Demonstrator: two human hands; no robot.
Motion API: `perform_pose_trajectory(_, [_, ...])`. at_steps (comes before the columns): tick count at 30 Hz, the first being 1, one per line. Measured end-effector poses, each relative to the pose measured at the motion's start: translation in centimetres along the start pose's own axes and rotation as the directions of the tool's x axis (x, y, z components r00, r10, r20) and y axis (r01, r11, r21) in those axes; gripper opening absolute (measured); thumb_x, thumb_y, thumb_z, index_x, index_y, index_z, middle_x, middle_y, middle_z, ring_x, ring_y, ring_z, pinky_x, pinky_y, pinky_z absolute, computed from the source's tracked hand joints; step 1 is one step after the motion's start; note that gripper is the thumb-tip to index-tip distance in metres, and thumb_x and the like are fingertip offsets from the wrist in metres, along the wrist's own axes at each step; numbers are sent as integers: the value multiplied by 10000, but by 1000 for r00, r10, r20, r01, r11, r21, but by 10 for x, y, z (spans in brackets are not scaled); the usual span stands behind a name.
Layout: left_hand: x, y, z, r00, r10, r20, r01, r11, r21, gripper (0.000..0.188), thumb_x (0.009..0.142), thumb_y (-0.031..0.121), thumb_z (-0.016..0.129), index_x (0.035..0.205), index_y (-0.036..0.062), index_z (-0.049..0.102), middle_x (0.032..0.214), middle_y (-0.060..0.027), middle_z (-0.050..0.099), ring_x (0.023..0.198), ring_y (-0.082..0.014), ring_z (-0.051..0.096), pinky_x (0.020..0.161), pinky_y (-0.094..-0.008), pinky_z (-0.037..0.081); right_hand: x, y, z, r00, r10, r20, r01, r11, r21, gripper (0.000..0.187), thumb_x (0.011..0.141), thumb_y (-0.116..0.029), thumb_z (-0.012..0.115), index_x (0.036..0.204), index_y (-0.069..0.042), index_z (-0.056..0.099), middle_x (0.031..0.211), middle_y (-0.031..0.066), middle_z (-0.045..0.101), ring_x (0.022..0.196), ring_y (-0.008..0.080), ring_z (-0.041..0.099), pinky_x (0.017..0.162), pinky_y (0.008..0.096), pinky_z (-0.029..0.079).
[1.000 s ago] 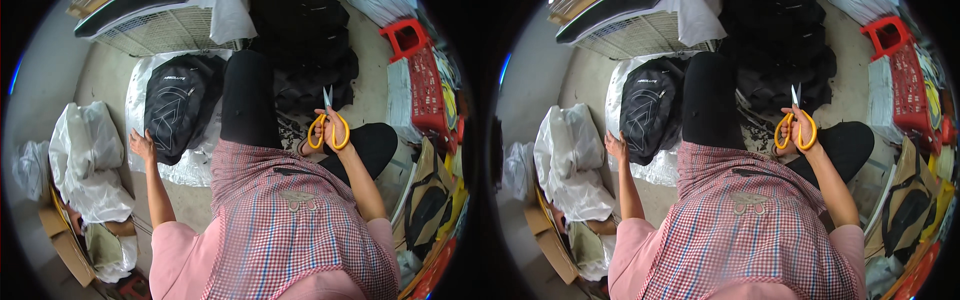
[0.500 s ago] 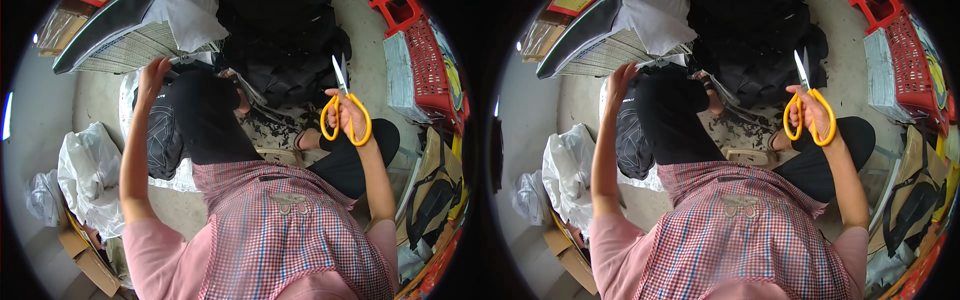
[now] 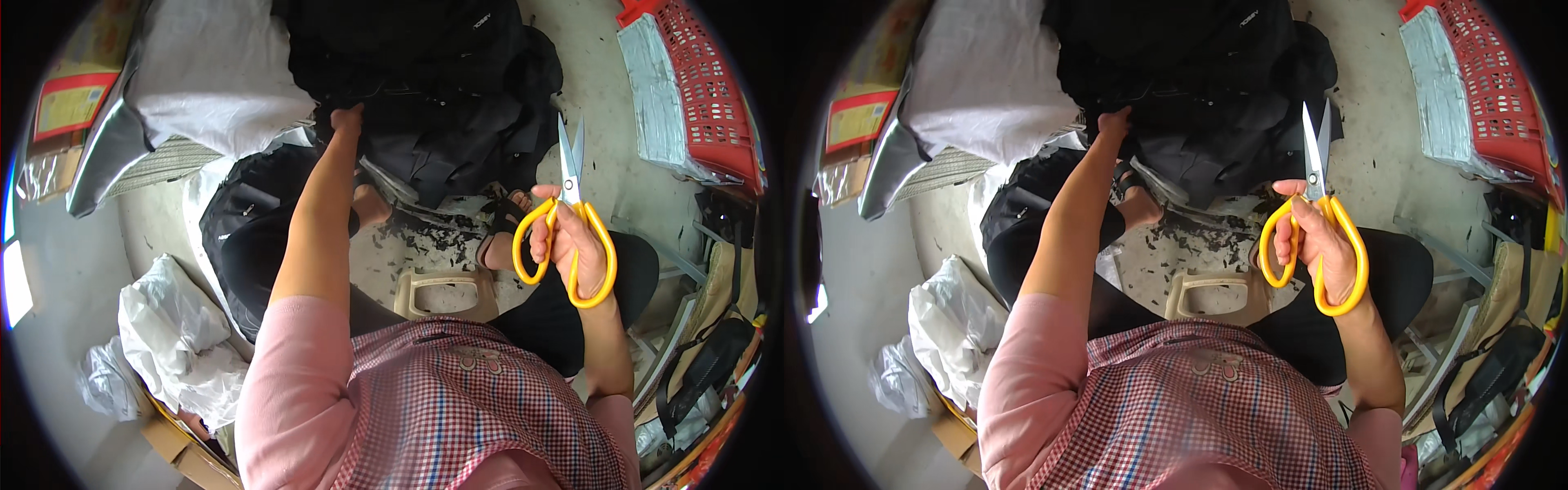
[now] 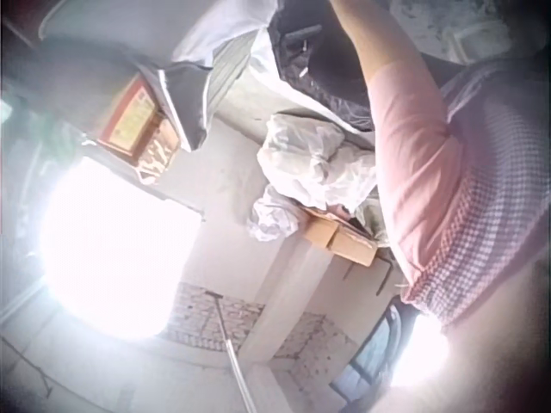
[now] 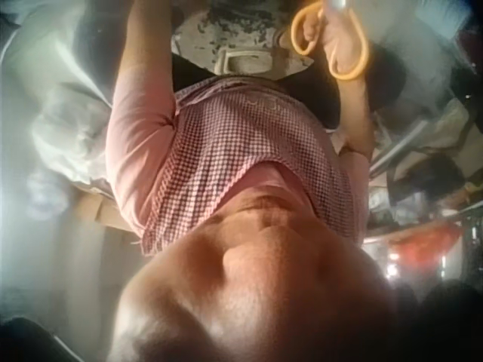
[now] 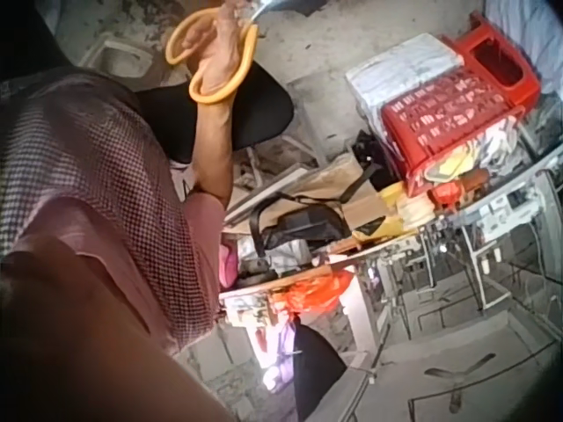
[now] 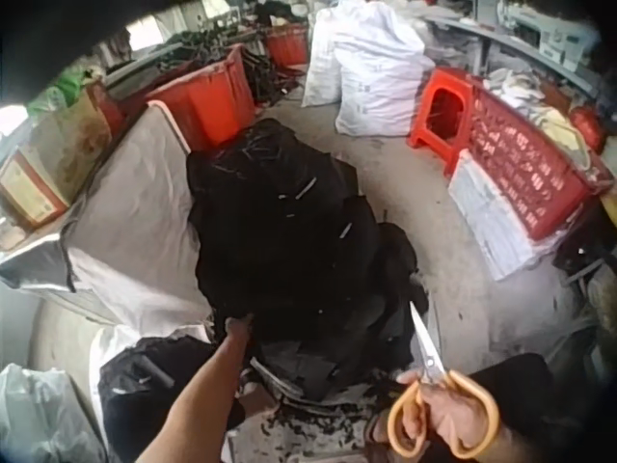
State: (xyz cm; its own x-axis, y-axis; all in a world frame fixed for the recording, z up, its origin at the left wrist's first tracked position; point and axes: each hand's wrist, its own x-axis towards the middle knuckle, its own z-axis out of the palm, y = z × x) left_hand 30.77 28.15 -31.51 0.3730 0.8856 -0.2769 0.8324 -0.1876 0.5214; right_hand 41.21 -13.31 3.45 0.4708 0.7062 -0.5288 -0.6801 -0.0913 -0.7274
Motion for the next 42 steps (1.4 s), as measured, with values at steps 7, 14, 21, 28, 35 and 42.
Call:
perform_pose_trajectory(7, [-23, 33, -26, 999, 51, 9, -51, 999, -6, 323, 698, 326, 674, 811, 27, 632, 805, -170, 651, 757, -378, 614, 666, -421, 505, 2, -3, -1, 1000, -16, 3, 16, 1000, 13, 329, 938, -280, 523, 1146, -26, 548, 684, 51, 523, 570, 123, 489, 539, 210, 379])
perform_pose_trajectory(14, [-176, 157, -79, 755, 652, 71, -655, 756, 16, 153, 737, 182, 673, 783, 64, 587, 775, -98, 597, 664, -334, 585, 604, -426, 475, -13, -2, -13, 986, -164, 15, 165, 986, -21, 351, 950, -286, 491, 1191, -36, 533, 698, 57, 510, 567, 122, 469, 526, 222, 374])
perform_pose_trajectory(21, [-220, 251, -186, 314, 929, -194, -939, 334, 78, 118, 729, 118, 676, 789, 94, 577, 783, -83, 536, 595, -320, 544, 536, -405, 445, -40, -4, -26, 932, -352, -81, 355, 934, 25, 350, 939, -313, 528, 1163, -47, 567, 710, 39, 512, 582, 104, 477, 526, 215, 371])
perform_pose_trajectory(28, [-264, 311, -308, 412, 900, -143, -858, 436, 271, 102, 845, 102, 612, 937, 65, 637, 904, -53, 625, 698, -193, 590, 640, -275, 462, -73, 1, -25, 909, -416, -3, 416, 909, -7, 348, 928, -314, 548, 1161, -56, 574, 729, 31, 521, 604, 99, 487, 545, 207, 382])
perform_pose_trajectory(35, [-329, 308, -375, 553, 734, -394, -827, 539, -157, 48, 899, 52, 545, 874, 41, 585, 751, 16, 558, 633, -57, 469, 596, -151, 358, -85, 2, -4, 795, -606, 36, 594, 764, -251, 321, 856, -207, 658, 1126, -61, 568, 740, 33, 535, 610, 95, 498, 574, 208, 412])
perform_pose_trajectory(42, [-402, 274, -497, 533, 506, -678, -846, 316, -429, 21, 872, 65, 599, 868, 48, 611, 791, -18, 622, 623, -64, 528, 564, -164, 404, -100, 1, 32, 621, -771, 141, 743, 522, -419, 328, 837, -129, 660, 1144, -51, 573, 822, 28, 563, 692, 88, 513, 638, 187, 403])
